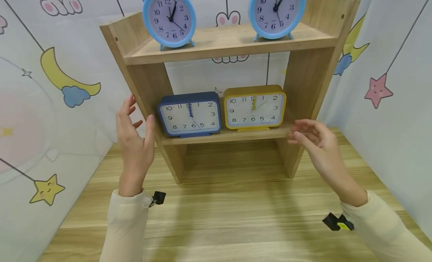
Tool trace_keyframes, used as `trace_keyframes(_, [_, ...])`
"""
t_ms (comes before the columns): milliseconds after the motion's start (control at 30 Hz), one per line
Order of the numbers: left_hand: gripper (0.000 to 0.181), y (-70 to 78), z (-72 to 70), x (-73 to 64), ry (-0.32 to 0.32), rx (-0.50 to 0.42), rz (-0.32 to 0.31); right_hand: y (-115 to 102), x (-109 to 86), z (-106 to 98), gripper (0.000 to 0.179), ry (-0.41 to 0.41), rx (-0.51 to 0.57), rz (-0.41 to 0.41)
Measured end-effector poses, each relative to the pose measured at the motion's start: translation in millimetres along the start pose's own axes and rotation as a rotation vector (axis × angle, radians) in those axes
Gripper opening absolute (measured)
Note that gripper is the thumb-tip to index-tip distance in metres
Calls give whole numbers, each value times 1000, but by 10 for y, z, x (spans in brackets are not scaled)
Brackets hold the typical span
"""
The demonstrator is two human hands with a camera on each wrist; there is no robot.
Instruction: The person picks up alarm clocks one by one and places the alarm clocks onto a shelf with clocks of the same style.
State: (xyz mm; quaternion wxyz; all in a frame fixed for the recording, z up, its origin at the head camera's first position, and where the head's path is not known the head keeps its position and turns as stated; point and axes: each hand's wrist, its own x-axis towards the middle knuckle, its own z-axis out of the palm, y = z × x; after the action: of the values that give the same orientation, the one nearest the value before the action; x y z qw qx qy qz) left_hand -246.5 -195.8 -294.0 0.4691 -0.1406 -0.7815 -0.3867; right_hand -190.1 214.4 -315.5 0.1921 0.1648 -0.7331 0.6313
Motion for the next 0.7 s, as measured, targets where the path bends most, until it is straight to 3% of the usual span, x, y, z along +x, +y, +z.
trace_keyframes(200, [38, -2, -19, -108, 49, 33, 26, 45, -72, -11, 29, -24, -82, 25])
trace_keyframes(433, [30, -46, -58, -280, 81, 41, 100, 92, -186, -10, 25, -89, -47, 92])
trace_keyframes(700, [20, -122, -61, -584, -64, 67, 157, 187, -372, -1, 25, -161, -45, 150])
